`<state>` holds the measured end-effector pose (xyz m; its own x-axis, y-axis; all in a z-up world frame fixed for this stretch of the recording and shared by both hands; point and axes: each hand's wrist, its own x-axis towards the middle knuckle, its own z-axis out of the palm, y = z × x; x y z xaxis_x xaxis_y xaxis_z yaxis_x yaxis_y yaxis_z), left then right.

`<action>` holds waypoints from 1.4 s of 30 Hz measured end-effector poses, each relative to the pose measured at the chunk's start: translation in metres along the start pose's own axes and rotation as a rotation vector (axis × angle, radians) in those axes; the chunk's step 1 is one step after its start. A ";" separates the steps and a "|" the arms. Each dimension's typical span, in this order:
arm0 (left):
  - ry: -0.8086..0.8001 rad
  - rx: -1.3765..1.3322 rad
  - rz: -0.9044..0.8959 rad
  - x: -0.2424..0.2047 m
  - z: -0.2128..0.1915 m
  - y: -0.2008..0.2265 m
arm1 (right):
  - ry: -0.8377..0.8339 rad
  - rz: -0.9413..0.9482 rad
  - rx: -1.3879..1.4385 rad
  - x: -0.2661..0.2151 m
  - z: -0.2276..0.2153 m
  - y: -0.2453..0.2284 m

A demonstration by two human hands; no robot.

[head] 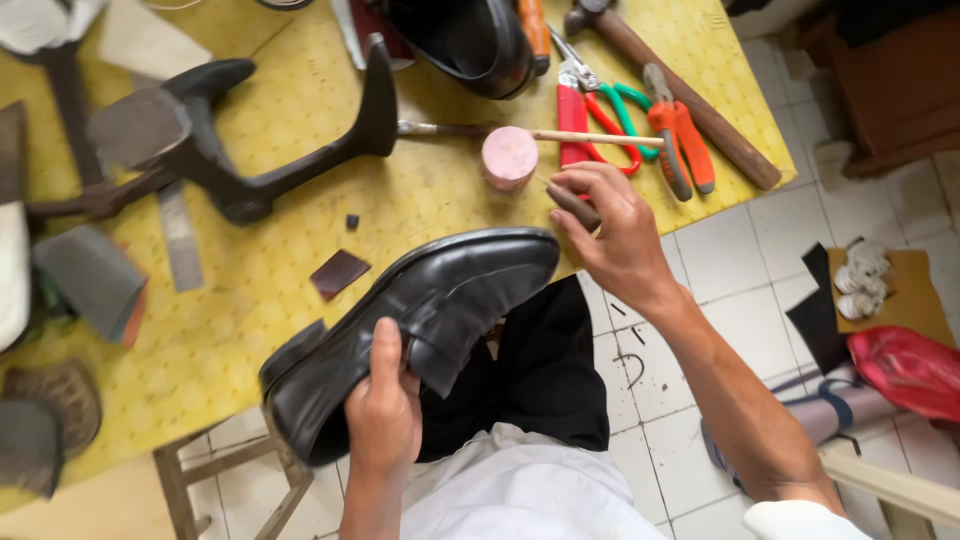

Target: The person stitches a black leather shoe by hand using a needle and thread, repeatedly pulling the thread through the leather. They then use pliers to cut the thread and continue stitching.

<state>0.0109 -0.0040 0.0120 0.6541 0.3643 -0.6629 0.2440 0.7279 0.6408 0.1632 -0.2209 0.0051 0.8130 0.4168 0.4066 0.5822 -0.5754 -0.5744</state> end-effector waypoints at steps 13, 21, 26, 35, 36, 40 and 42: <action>-0.173 0.427 -0.050 -0.002 -0.011 0.023 | -0.300 0.517 -0.546 -0.011 -0.069 0.092; -0.270 0.314 0.141 -0.005 -0.004 0.031 | -0.030 0.577 -0.248 -0.019 -0.080 0.122; -0.239 0.346 0.303 -0.002 -0.006 0.027 | 0.287 0.493 0.363 -0.054 -0.076 0.042; -0.235 0.385 0.290 -0.004 -0.006 0.028 | -0.276 -0.214 -0.292 -0.042 -0.039 -0.085; -0.238 0.393 0.301 -0.004 -0.007 0.028 | -0.323 -0.222 -0.333 -0.040 -0.034 -0.093; -0.304 0.361 0.378 -0.001 -0.011 0.024 | -0.403 -0.253 -0.401 -0.039 -0.029 -0.093; -0.329 0.357 0.419 0.000 -0.012 0.023 | -0.418 -0.259 -0.404 -0.038 -0.029 -0.098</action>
<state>0.0081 0.0201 0.0221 0.9173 0.3377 -0.2109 0.1060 0.3035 0.9469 0.0751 -0.2005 0.0666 0.6223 0.7705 0.1383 0.7822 -0.6052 -0.1479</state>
